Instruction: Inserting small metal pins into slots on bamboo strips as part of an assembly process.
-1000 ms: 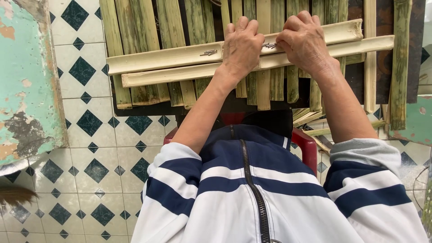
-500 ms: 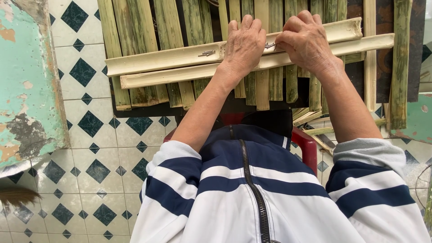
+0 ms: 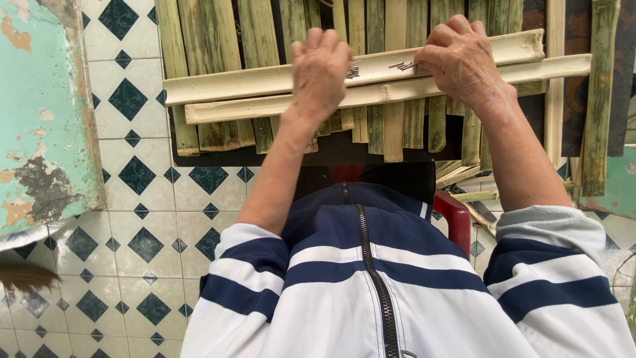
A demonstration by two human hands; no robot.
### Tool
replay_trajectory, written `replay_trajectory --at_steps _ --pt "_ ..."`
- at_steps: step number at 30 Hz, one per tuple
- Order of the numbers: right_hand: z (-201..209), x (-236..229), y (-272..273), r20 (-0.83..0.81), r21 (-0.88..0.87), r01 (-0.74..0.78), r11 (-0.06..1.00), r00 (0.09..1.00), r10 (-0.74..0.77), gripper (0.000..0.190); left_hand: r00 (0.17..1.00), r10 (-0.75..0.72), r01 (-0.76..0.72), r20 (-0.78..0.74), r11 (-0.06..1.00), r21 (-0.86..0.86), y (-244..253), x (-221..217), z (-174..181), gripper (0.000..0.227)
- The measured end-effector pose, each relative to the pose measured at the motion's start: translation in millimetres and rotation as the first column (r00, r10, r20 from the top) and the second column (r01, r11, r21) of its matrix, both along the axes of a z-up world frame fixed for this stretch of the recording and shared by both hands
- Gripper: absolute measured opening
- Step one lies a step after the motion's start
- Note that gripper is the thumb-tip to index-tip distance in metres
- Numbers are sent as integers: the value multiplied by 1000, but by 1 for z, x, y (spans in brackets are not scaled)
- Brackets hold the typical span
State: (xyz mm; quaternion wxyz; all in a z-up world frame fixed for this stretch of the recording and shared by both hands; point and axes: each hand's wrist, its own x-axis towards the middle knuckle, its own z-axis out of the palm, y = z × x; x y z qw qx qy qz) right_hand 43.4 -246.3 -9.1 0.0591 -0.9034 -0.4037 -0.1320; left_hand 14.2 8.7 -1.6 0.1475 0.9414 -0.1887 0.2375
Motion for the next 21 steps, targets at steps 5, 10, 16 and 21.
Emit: replay_trajectory --at_steps 5,10,16,21 --pt "1 1 -1 -8 -49 -4 999 1000 4 6 995 70 -71 -71 997 -12 51 -11 -13 11" --pt "5 1 -1 -13 -88 2 996 1000 -3 4 995 88 -87 -42 996 12 60 -14 -25 12" --pt "17 1 7 30 -219 7 976 1000 0 9 997 60 -61 -39 997 -38 61 -16 -19 6" --pt "35 -5 18 48 -479 36 877 999 -15 8 986 165 -164 2 982 -98 73 -26 -11 15"
